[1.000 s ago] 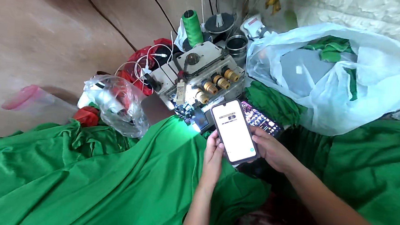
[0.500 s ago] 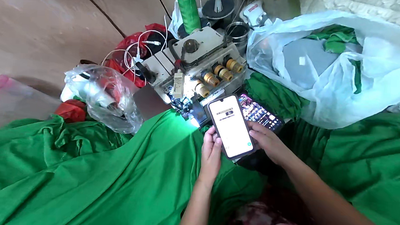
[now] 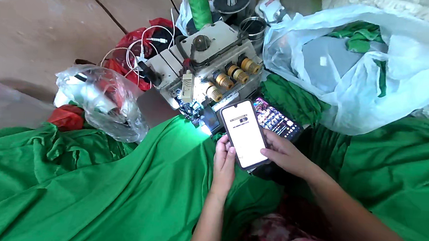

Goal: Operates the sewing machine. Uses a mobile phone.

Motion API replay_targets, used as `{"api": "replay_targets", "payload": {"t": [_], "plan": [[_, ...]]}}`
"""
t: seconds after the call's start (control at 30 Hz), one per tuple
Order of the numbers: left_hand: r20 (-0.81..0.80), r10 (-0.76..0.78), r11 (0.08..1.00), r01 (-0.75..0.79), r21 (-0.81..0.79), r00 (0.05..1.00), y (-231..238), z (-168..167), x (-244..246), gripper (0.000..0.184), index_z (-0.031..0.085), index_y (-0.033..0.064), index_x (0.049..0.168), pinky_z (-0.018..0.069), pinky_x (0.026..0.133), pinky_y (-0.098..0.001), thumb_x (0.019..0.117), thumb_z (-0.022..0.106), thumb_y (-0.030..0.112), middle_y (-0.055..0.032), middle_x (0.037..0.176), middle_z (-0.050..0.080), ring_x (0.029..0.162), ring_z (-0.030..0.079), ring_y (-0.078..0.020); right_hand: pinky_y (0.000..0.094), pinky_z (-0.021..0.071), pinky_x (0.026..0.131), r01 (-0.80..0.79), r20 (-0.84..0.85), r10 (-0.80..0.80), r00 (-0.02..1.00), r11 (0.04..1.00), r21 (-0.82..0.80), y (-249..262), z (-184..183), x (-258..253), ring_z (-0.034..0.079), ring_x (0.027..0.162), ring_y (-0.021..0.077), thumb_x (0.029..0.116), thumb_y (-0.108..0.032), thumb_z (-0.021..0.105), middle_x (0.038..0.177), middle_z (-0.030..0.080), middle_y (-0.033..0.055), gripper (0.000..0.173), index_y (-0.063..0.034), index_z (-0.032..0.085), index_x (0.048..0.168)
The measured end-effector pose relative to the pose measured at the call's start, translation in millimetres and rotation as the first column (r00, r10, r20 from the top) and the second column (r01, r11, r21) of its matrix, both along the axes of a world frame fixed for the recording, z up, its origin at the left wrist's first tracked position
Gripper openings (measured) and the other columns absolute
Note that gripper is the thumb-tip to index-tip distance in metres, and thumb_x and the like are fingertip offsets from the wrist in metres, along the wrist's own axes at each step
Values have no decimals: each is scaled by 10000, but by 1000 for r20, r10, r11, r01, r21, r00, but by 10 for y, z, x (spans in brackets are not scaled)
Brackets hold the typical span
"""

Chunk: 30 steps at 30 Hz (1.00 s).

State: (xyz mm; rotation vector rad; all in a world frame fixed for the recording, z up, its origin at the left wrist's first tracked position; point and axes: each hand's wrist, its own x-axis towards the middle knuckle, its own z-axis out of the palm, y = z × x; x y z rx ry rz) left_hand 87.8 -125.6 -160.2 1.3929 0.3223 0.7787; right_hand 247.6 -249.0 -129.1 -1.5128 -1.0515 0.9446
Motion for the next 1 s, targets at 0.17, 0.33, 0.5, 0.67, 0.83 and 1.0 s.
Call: {"api": "replay_targets", "payload": {"t": [0.17, 0.33, 0.5, 0.67, 0.83, 1.0], "plan": [[8, 46, 998, -45, -36, 999, -8, -15, 1, 358, 354, -112, 1341, 579, 901, -283, 1043, 348, 86, -53, 1112, 644, 1011, 670, -72, 236, 582, 858, -10, 86, 16, 996, 998, -66, -3, 29, -43, 678, 1056, 61, 974, -239, 584, 1299, 648, 106, 649, 24, 357, 1522], [6, 50, 998, -50, -49, 999, -12, -13, -5, 349, 369, -106, 1330, 577, 902, -281, 1041, 357, 89, -50, 1106, 647, 1009, 669, -74, 260, 573, 900, -8, 159, 26, 987, 993, -116, 3, 32, -11, 679, 1075, 86, 973, -345, 616, 1286, 663, 112, 693, 11, 382, 1521], [4, 53, 998, -53, -38, 999, -16, -16, -8, 337, 372, -104, 1328, 579, 897, -283, 1050, 344, 85, -57, 1106, 650, 1006, 672, -78, 282, 571, 893, -17, 206, 44, 978, 991, -131, -6, 46, 29, 679, 1062, 99, 967, -394, 621, 1267, 671, 105, 725, -15, 378, 1536], [11, 42, 999, -41, -33, 999, -9, -17, -11, 331, 369, -103, 1328, 576, 913, -287, 1054, 338, 81, -63, 1111, 647, 1017, 671, -83, 242, 567, 794, -11, 232, 37, 972, 993, -115, -6, 58, 71, 673, 949, 77, 959, -358, 630, 1211, 674, 84, 765, -44, 313, 1581], [25, 41, 998, -40, -42, 999, -16, -23, -9, 325, 364, -100, 1326, 576, 912, -287, 1050, 334, 68, -54, 1117, 646, 1018, 672, -78, 248, 571, 779, -76, 244, 109, 964, 987, -140, -60, 93, 114, 665, 971, 94, 919, -229, 617, 1228, 638, 100, 828, -62, 211, 1621], [27, 36, 998, -34, -48, 999, -19, -16, -7, 314, 365, -91, 1318, 578, 911, -287, 1047, 334, 67, -47, 1111, 648, 1019, 673, -74, 276, 575, 830, -87, 261, 122, 958, 987, -138, -80, 52, 76, 657, 1066, 117, 837, -157, 605, 1329, 609, 118, 935, -110, 139, 1646]]}}
